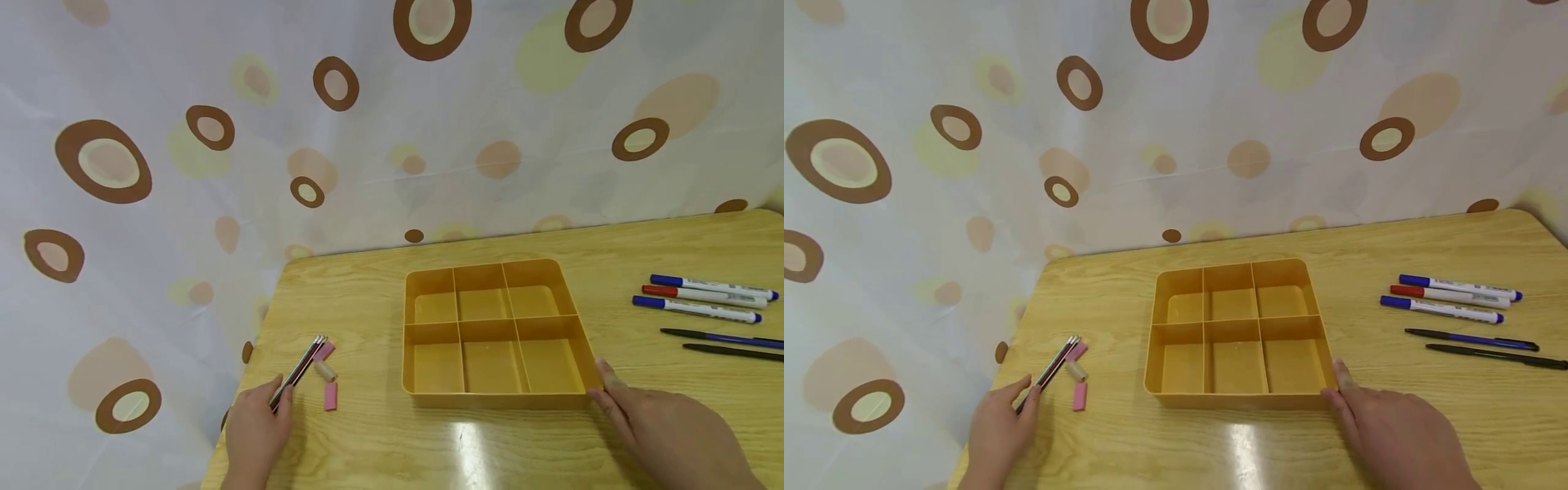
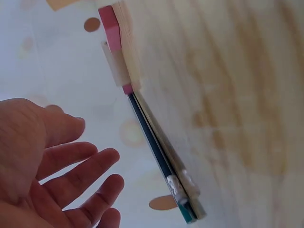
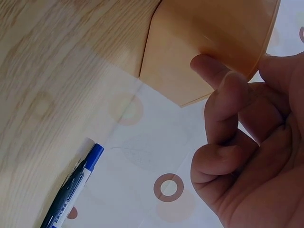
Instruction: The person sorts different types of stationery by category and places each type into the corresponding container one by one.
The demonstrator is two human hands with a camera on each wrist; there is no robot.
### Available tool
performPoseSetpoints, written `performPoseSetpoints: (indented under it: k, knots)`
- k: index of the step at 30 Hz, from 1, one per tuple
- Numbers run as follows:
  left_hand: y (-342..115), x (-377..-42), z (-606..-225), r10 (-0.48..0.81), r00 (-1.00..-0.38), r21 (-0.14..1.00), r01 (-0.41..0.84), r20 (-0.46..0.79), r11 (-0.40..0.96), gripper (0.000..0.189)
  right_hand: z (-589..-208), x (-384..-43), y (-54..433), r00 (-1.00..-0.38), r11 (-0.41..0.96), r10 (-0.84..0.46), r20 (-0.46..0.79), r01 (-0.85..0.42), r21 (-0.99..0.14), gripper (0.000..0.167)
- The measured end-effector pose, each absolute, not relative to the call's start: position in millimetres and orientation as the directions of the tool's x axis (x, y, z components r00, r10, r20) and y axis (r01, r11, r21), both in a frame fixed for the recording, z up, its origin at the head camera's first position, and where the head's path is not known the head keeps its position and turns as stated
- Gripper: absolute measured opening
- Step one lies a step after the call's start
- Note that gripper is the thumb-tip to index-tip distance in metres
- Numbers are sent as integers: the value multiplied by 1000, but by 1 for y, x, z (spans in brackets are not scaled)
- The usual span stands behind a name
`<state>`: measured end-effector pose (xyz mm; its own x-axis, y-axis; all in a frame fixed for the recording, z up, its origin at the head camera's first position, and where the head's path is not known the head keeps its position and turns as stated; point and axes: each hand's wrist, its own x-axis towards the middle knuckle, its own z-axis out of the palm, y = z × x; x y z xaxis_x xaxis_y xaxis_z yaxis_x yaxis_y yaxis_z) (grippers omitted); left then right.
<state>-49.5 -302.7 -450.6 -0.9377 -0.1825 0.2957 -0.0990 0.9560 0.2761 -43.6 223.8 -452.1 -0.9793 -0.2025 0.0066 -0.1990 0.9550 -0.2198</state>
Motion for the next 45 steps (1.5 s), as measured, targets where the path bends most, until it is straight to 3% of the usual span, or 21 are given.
performPoseSetpoints:
  k: [4, 22, 32, 39, 45]
  knots:
    - [-311, -52, -447, -214, -957, 238, -165, 197, 957, 33, -453, -45, 225, -980, 957, -199, -11, -192, -216, 59]
    - [-335, -53, -451, -193, -981, 210, -196, -37, 958, 31, -445, -41, 220, -976, 952, -216, 7, -212, -220, 59]
    - [-336, -53, -452, -212, -975, 192, -221, -67, 956, 18, -448, -41, 221, -975, 949, -224, 3, -218, -227, 60]
    - [-332, -55, -449, -209, -976, 116, -215, -61, 970, 7, -448, -42, 221, -976, 950, -219, 2, -214, -227, 59]
    - [-325, -56, -446, -173, -983, -6, -173, -67, 985, 31, -449, -42, 222, -976, 951, -217, -3, -211, -226, 59]
